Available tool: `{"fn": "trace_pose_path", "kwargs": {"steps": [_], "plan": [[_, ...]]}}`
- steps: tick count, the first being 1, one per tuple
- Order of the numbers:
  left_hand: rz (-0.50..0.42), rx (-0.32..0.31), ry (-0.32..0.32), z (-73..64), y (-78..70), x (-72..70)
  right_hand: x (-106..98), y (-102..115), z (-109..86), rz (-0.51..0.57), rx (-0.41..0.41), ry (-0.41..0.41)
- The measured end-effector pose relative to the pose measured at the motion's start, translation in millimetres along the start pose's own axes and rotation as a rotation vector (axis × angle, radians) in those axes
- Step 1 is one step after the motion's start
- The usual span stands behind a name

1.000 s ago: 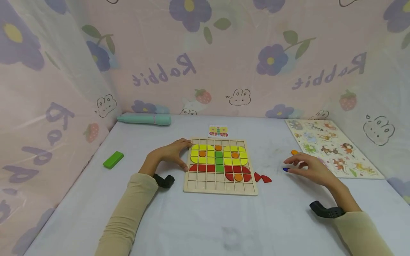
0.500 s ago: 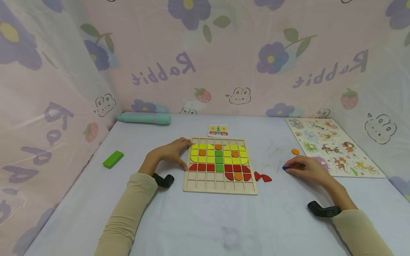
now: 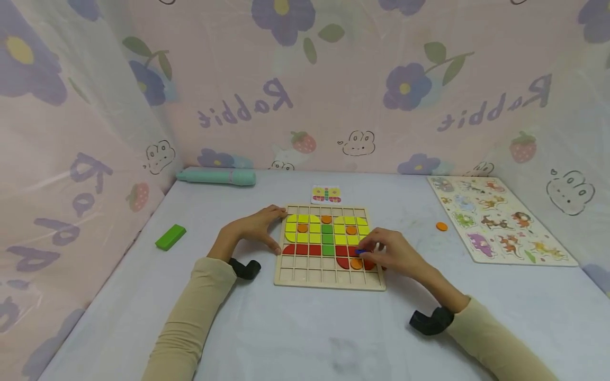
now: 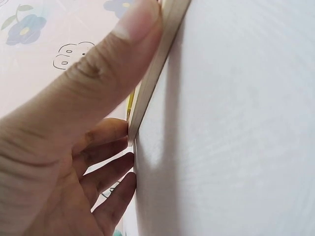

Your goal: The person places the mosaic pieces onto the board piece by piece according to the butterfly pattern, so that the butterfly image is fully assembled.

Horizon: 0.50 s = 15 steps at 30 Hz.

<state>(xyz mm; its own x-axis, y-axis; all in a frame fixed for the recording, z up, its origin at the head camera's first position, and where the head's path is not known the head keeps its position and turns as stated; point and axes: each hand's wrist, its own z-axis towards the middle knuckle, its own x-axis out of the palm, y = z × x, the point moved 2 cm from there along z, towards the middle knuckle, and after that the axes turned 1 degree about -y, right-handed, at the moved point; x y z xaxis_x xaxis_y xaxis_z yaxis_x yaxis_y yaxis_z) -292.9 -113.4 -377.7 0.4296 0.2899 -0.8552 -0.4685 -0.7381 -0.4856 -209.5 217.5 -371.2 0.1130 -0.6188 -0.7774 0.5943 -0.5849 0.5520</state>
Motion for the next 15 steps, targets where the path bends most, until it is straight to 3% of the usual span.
{"fn": "trace_pose_path", "kwargs": {"steps": [5, 15], "plan": [[-0.006, 0.005, 0.001, 0.4, -0.1, -1.2, 29.4, 22.4, 18.5, 0.057, -0.073, 0.056], [-0.009, 0.009, 0.002, 0.5, -0.5, -0.2, 51.7, 32.3, 29.3, 0.007, -0.018, 0.094]]}}
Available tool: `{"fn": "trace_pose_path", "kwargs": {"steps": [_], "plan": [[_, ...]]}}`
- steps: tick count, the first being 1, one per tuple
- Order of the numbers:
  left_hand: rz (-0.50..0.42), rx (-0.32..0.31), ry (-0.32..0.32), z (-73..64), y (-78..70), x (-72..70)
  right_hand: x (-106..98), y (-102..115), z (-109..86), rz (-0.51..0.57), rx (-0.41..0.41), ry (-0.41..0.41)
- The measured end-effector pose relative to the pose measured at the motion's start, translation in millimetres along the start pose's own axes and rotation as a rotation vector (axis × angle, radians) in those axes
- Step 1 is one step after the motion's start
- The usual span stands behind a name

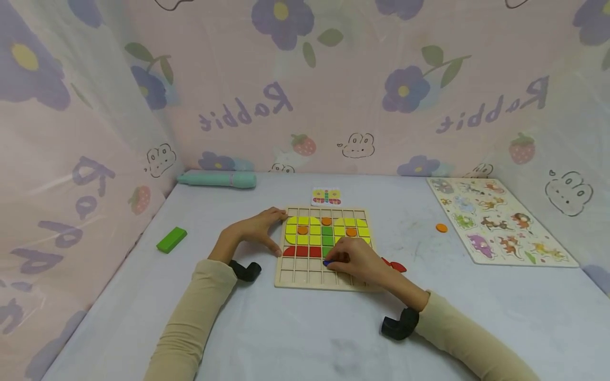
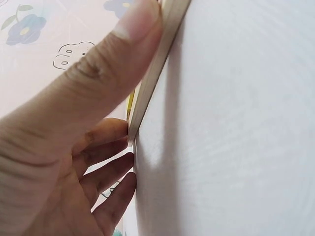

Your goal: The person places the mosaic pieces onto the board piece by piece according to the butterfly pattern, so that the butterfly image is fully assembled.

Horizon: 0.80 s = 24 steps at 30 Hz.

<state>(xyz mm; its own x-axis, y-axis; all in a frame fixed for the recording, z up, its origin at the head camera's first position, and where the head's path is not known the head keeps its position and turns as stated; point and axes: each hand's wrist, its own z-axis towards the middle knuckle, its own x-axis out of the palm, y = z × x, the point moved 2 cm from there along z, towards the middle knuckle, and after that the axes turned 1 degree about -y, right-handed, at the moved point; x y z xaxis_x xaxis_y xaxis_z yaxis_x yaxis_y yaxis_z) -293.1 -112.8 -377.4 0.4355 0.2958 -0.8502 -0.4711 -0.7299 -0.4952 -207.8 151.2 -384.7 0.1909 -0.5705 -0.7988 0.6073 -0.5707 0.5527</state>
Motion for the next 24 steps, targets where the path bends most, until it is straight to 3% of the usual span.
{"fn": "trace_pose_path", "kwargs": {"steps": [16, 24], "plan": [[-0.002, -0.004, -0.001, -1.0, 0.4, 0.1, -2.9, 1.0, 2.3, 0.027, -0.015, -0.027], [-0.001, 0.000, 0.000, -3.3, -3.2, -2.5, -34.1, -17.4, -10.5, -0.024, -0.030, -0.093]]}}
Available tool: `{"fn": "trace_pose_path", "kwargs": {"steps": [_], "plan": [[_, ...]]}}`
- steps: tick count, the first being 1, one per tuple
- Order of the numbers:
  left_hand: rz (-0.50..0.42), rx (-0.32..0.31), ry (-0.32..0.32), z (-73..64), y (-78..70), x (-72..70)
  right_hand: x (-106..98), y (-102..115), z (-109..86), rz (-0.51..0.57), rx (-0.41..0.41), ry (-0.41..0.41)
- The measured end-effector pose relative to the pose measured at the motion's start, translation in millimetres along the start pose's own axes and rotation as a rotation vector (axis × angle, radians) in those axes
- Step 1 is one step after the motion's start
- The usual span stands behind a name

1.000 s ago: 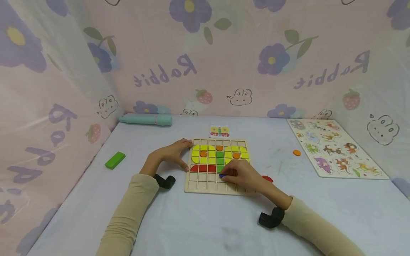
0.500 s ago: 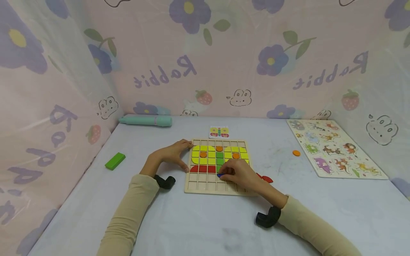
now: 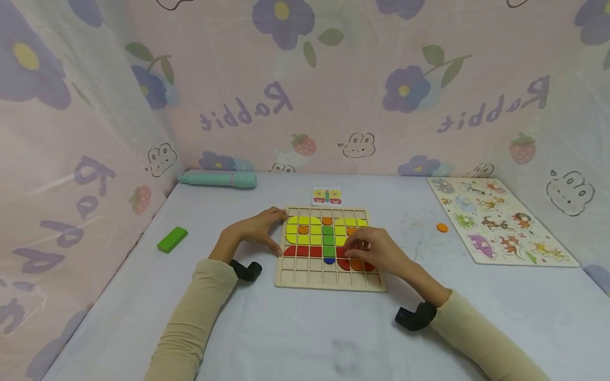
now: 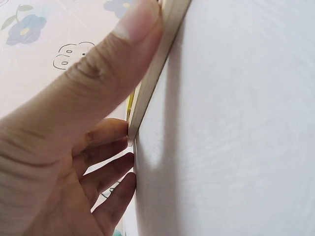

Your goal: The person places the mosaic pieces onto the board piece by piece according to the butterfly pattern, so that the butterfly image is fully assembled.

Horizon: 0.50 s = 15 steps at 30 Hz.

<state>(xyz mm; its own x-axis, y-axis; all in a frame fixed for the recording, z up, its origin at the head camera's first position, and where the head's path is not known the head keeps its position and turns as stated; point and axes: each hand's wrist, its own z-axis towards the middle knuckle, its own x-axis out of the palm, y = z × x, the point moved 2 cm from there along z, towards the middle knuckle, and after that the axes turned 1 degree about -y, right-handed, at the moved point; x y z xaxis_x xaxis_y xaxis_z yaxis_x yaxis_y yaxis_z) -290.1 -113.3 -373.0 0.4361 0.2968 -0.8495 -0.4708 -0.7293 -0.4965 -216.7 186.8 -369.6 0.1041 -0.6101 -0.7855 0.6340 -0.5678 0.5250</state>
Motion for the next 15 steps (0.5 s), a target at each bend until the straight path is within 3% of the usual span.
{"fn": "trace_pose_path", "kwargs": {"steps": [9, 15], "plan": [[0.003, -0.006, -0.004, -0.3, -0.4, -0.7, -44.8, -40.9, -50.1, -0.042, 0.039, -0.022], [0.006, -0.006, -0.002, 2.0, 1.3, 1.9, -56.1, -55.4, -76.0, 0.091, 0.016, 0.128]]}}
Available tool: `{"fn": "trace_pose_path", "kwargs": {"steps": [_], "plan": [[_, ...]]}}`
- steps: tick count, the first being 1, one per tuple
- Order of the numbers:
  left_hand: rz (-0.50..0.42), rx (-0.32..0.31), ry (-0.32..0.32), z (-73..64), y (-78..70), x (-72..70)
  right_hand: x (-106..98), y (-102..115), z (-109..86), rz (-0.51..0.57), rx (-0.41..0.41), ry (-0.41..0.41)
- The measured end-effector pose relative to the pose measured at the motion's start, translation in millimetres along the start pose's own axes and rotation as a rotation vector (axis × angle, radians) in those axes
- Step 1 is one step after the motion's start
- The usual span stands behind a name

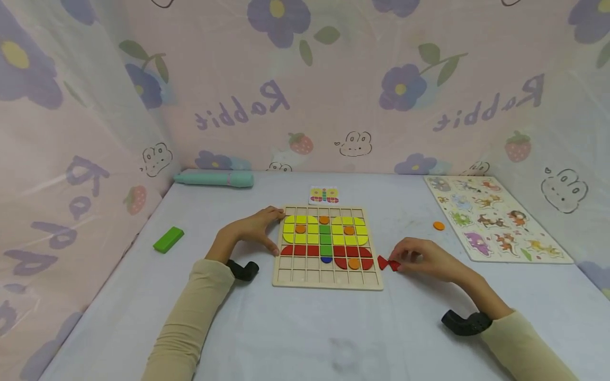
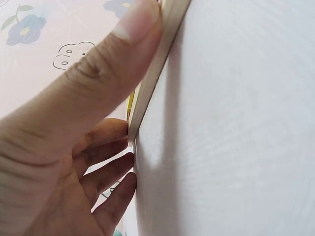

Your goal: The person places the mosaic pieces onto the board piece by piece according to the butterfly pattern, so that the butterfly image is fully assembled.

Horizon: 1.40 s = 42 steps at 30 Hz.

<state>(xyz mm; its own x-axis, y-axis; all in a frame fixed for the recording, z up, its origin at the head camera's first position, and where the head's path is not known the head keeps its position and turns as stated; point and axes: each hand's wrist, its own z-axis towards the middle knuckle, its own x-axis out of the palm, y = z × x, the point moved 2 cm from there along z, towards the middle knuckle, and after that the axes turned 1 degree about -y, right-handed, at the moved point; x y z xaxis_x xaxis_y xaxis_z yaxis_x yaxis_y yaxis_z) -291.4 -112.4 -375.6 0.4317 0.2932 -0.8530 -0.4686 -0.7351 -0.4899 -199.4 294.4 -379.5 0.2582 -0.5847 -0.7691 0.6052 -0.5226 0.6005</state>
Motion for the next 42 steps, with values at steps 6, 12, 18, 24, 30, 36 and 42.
{"fn": "trace_pose_path", "kwargs": {"steps": [6, 12, 18, 24, 30, 36, 42], "plan": [[-0.002, 0.013, -0.011, -0.1, 2.1, -0.5, 0.7, -3.0, -5.4, 0.102, -0.054, 0.142], [-0.001, 0.008, -0.007, -0.2, 1.7, 0.0, -1.0, -3.3, -4.3, 0.030, -0.055, 0.125], [0.002, 0.002, -0.007, -0.7, 1.0, -1.1, -4.4, -3.3, -2.3, -0.185, 0.061, 0.012], [0.000, 0.000, -0.007, -0.9, 1.5, -1.5, -6.5, -5.3, -4.7, -0.167, 0.094, 0.041], [0.020, 0.009, 0.001, -1.2, 2.5, 0.0, -6.4, -4.8, -5.3, -0.114, 0.011, 0.040], [0.021, 0.018, 0.001, -0.9, 2.7, -0.1, 4.9, 8.3, 9.1, -0.116, -0.059, -0.049], [0.025, 0.006, 0.006, -0.3, 1.0, -0.5, 36.2, 40.8, 47.3, -0.131, -0.033, -0.020]]}}
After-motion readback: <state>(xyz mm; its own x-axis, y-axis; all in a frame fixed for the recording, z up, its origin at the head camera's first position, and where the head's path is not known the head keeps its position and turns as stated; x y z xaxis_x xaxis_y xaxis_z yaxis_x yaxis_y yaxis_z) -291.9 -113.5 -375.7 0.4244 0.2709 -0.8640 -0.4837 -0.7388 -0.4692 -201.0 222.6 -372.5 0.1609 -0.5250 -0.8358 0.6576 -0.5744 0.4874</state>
